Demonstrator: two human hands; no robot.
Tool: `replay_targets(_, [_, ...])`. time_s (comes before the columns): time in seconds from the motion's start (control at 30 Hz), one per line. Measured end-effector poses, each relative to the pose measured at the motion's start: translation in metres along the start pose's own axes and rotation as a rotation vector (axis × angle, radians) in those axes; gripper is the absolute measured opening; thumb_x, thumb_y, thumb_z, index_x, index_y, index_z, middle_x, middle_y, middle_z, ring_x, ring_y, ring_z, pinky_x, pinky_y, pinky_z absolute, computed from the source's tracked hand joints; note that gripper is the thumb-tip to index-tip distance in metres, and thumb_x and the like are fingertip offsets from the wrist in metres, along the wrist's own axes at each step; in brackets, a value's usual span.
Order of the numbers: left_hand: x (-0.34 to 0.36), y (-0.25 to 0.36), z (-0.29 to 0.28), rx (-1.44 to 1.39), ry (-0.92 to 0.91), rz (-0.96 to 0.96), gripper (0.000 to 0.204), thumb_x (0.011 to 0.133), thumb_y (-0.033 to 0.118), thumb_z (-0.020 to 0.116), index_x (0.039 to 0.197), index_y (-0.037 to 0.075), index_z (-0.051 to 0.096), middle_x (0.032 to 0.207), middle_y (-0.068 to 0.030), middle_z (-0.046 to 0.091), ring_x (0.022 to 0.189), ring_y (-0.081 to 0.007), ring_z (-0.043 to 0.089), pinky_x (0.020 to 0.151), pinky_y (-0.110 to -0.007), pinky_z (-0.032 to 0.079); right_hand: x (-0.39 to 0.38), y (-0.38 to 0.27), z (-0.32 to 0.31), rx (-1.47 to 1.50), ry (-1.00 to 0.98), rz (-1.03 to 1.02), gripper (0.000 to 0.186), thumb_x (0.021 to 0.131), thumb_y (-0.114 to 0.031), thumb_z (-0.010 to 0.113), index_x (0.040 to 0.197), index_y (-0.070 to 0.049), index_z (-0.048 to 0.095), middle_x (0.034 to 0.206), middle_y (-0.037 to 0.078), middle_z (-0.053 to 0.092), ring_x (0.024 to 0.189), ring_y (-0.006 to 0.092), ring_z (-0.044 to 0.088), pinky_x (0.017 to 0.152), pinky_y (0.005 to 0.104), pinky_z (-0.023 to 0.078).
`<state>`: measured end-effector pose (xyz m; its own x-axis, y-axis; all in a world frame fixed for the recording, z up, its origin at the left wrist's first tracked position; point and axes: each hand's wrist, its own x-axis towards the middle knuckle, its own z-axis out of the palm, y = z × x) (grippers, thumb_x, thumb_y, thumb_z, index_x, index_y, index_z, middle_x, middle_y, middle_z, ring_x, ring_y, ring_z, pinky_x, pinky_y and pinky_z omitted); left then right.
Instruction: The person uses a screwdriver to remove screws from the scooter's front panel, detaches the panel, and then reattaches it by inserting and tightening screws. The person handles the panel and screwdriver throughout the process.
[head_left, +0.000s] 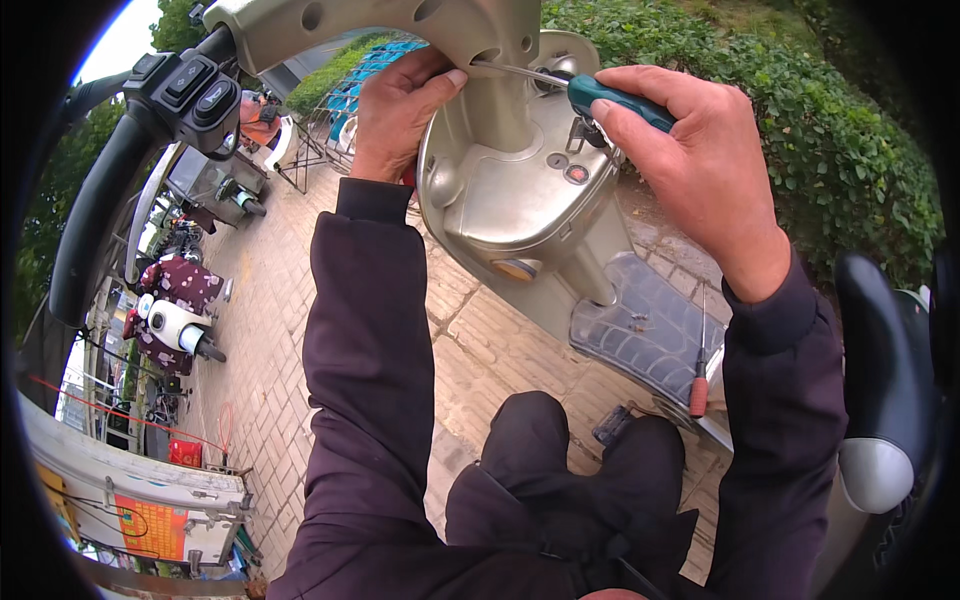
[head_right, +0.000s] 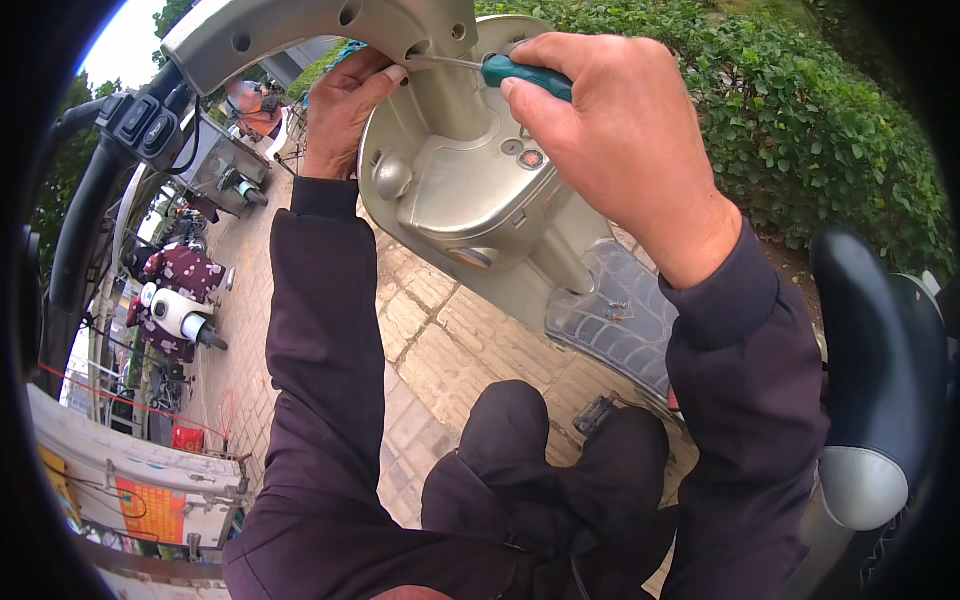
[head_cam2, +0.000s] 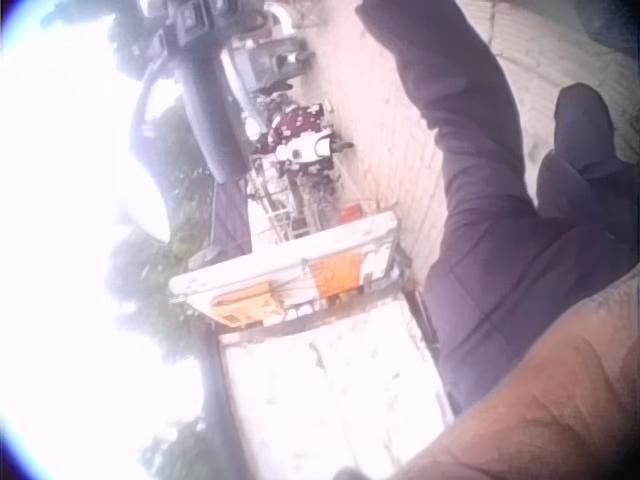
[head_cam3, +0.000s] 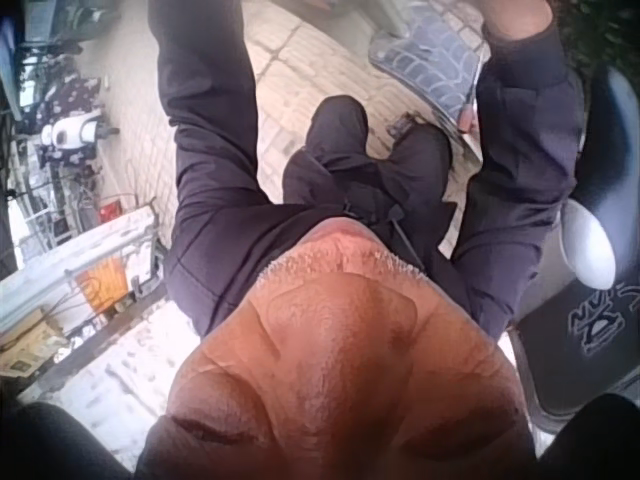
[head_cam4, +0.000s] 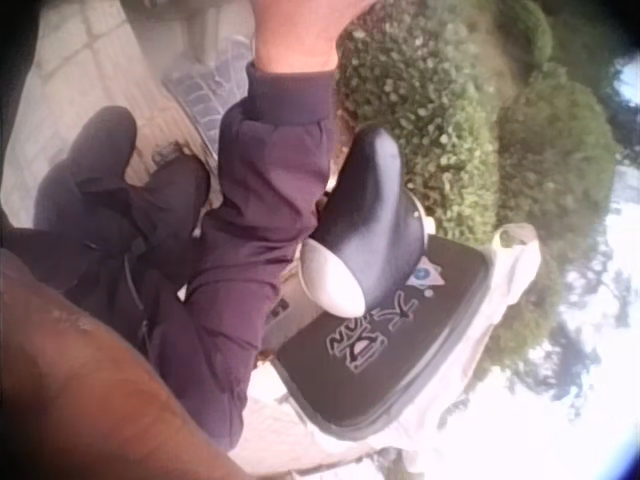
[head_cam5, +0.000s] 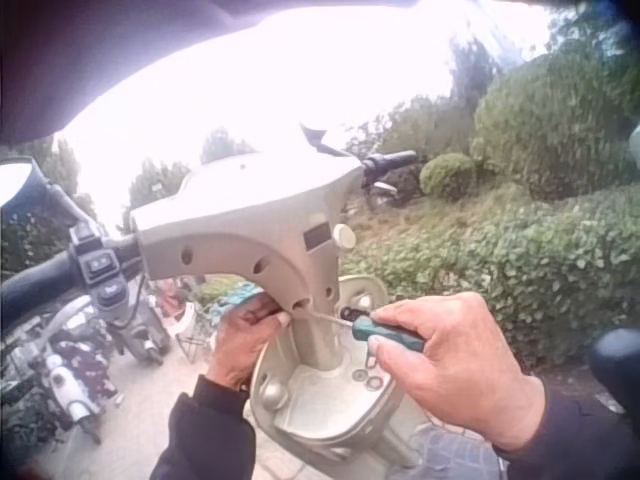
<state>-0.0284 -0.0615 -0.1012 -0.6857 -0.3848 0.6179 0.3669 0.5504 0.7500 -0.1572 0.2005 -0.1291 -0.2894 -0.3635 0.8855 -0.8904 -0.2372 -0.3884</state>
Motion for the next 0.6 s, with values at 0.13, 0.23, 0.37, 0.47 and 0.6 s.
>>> replay_targets(0.13, [0.0,0.0,0.0,-0.004,0.001,0.033,0.037,0.091,0.002,0.073,0.126,-0.008,0.068,0.115,-0.012,0.075,0.1,-0.0144,0.07,0.092,-0.028,0.055,0.033,-0.031,-0.02,-0.209,-0.18,-0.096,0.027,0.088,-0.015,0.071,0.104,0.006,0.073,0.089,0.021,0.074,0.073,0.0326,0.072,0.07,0.0364,0.055])
replay_targets(0.23, [0.001,-0.001,-0.002,0.002,0.005,0.044,0.038,0.089,0.003,0.074,0.125,-0.008,0.069,0.114,-0.0125,0.075,0.099,-0.0148,0.071,0.091,-0.028,0.055,0.058,-0.049,-0.041,-0.311,-0.331,-0.196,0.021,0.083,-0.018,0.07,0.091,0.001,0.072,0.08,0.02,0.07,0.073,0.0396,0.068,0.068,0.0448,0.054])
replay_targets(0.37, [0.003,-0.005,-0.004,-0.056,0.007,0.026,0.037,0.088,0.003,0.075,0.124,-0.009,0.069,0.115,-0.0133,0.075,0.099,-0.0151,0.071,0.091,-0.028,0.056,0.067,-0.057,-0.039,-0.414,-0.326,-0.396,0.016,0.078,-0.012,0.072,0.089,-0.002,0.074,0.079,0.017,0.068,0.073,0.0387,0.067,0.066,0.0457,0.053])
replay_targets(0.47, [0.005,-0.006,-0.008,-0.08,0.005,0.012,0.038,0.088,0.002,0.076,0.124,-0.009,0.069,0.115,-0.0143,0.075,0.099,-0.0158,0.071,0.091,-0.028,0.056,0.071,-0.055,-0.031,-0.455,-0.296,-0.482,0.014,0.079,-0.009,0.072,0.09,-0.001,0.074,0.078,0.015,0.067,0.071,0.0339,0.068,0.064,0.0441,0.052])
replay_targets(0.6, [0.008,-0.006,-0.011,-0.189,-0.038,-0.041,0.041,0.088,0.002,0.076,0.127,-0.008,0.068,0.118,-0.014,0.074,0.103,-0.0172,0.071,0.095,-0.029,0.055,0.079,-0.045,-0.035,-0.113,-0.483,0.269,0.018,0.088,-0.013,0.07,0.091,0.004,0.073,0.068,0.011,0.066,0.064,0.0228,0.066,0.06,0.0399,0.051])
